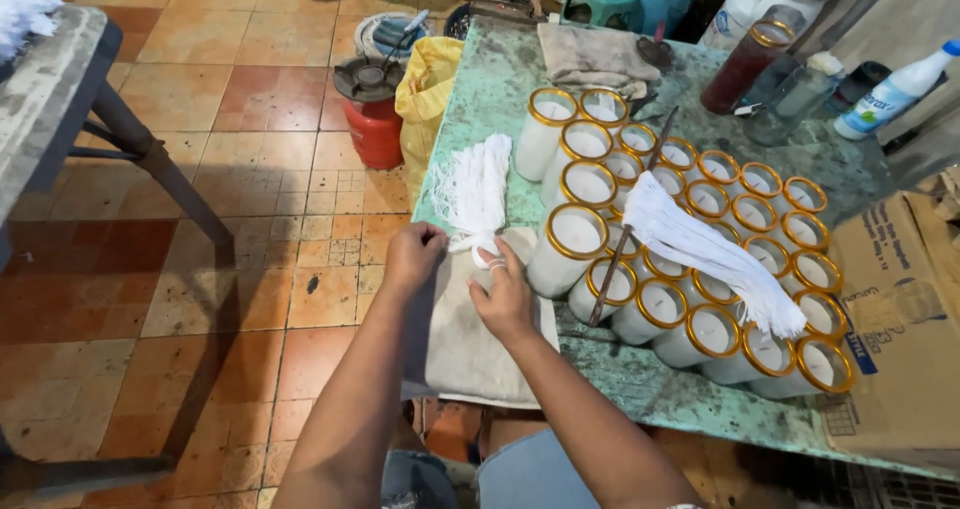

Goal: Tying knots around bundles of white candle wicks to prepare them for production.

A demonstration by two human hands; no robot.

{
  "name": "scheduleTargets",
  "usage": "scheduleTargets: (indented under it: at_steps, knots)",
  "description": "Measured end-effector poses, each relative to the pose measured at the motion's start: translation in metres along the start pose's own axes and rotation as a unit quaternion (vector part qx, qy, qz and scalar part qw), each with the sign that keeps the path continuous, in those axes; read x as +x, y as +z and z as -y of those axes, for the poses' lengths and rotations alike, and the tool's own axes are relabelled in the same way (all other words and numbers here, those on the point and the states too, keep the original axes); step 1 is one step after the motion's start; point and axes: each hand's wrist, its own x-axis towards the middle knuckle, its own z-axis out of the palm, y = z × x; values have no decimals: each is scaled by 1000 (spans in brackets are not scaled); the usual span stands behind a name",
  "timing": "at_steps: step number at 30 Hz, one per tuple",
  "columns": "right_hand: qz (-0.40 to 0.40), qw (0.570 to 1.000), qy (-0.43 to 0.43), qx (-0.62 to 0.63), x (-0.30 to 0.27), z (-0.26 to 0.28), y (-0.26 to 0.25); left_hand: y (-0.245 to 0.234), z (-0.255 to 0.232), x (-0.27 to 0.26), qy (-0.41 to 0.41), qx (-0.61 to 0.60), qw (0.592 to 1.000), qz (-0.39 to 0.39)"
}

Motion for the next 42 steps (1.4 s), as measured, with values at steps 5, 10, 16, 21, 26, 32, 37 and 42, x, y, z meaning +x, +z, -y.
scheduleTargets:
  at_steps: [5,10,16,21,26,32,37,42]
  knots:
    - [72,996,-32,-36,0,45,-39,0,-10,-1,-17,72,997,8]
    - [237,964,53,-107,13,77,-62,1,-37,-11,-44,202,978,27]
    - [276,948,46,-151,25,70,-49,-7,-42,-17,-42,153,987,26]
    - [283,948,45,-137,23,74,-56,-5,-14,-3,-63,23,997,31]
    - [278,951,48,-129,22,78,-63,-26,-22,-21,-136,-387,911,-47]
    - [275,954,55,-107,23,70,-59,-136,36,-27,-127,-543,817,-148]
    - [115,993,20,-16,11,31,-26,-245,-5,-74,-21,-583,749,-315]
    - [-69,982,-70,158,1,-17,11,-221,-85,-105,-40,-251,937,-239]
